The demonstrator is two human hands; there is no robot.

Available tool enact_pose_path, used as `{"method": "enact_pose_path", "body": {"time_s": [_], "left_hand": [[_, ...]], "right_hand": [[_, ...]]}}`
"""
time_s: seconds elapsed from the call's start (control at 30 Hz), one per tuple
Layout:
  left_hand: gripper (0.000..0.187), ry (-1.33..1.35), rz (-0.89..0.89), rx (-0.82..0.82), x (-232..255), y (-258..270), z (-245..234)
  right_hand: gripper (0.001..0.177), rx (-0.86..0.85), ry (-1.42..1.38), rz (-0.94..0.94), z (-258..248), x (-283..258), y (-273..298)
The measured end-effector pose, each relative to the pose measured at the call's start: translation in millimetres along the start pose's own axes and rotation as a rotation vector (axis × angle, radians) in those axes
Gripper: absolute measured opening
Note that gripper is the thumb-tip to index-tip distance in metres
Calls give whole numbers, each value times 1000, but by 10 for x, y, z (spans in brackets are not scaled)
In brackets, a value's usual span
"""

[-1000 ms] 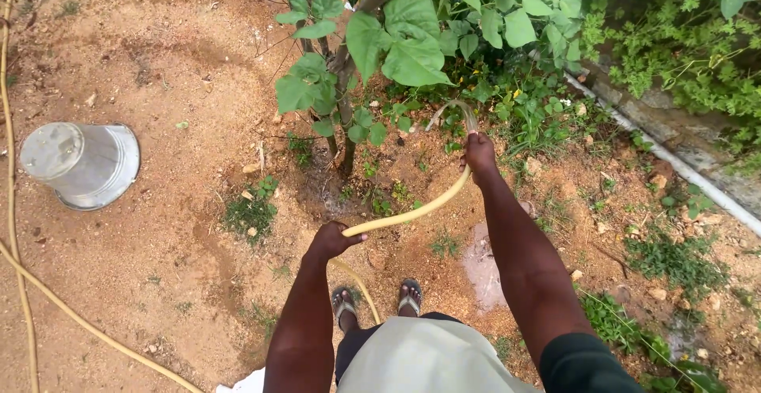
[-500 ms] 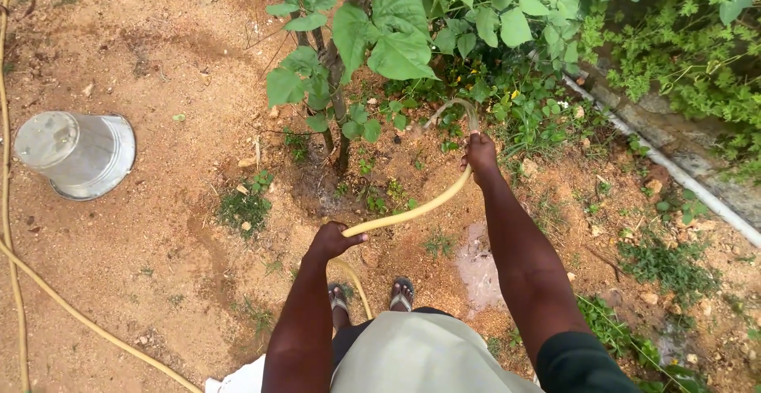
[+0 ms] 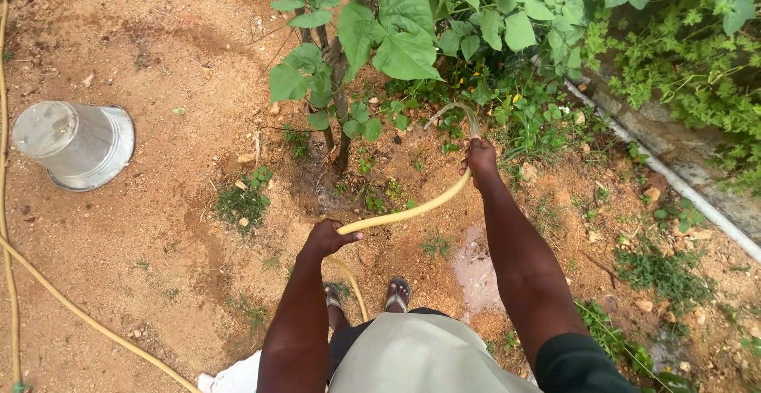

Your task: Watering plants in a garden area using a yellow hose.

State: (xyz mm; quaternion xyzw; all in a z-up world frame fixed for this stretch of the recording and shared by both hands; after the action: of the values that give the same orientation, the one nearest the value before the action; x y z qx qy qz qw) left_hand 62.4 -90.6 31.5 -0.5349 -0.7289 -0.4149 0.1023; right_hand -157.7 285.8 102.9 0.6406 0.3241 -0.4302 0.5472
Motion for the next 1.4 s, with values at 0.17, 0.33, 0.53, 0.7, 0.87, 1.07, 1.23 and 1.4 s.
{"method": "enact_pose_path", "body": {"time_s": [0.17, 0.33, 0.53, 0.7, 0.87, 1.07, 1.23, 1.4], "left_hand": [[68, 16, 8, -6, 51, -3, 24], [69, 4, -11, -26, 188, 37, 10], [71, 1, -16, -42, 179, -18, 46], [71, 11, -5, -42, 146, -37, 59], [73, 8, 29, -37, 85, -73, 85], [73, 12, 67, -29, 72, -120, 92], [74, 13, 60, -38, 84, -144, 103], [73, 11, 60, -49, 114, -139, 110]], "right_hand": [[29, 8, 1, 18, -57, -5, -10], [31, 20, 3, 4, -145, -16, -18], [32, 30, -3, -17, -209, -12, -24], [30, 45, -2, -12, -201, -52, 28], [31, 40, -7, 0, -187, -7, -20], [30, 40, -14, 5, -182, -33, -2], [30, 40, -26, 8, -197, -64, -6], [30, 52, -13, 25, -199, -105, 30]]}}
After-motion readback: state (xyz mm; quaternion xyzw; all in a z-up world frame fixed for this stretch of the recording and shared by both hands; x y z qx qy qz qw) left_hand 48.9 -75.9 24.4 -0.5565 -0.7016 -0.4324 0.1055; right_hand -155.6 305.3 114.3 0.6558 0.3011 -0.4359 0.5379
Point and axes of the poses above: each hand's wrist, its own y-axis away from the middle knuckle, its own z-axis out of the palm, x = y × z, the point moved 1 cm from there along -y, towards the middle knuckle, and after that the axes turned 4 degrees about x, right-handed, at the moved point
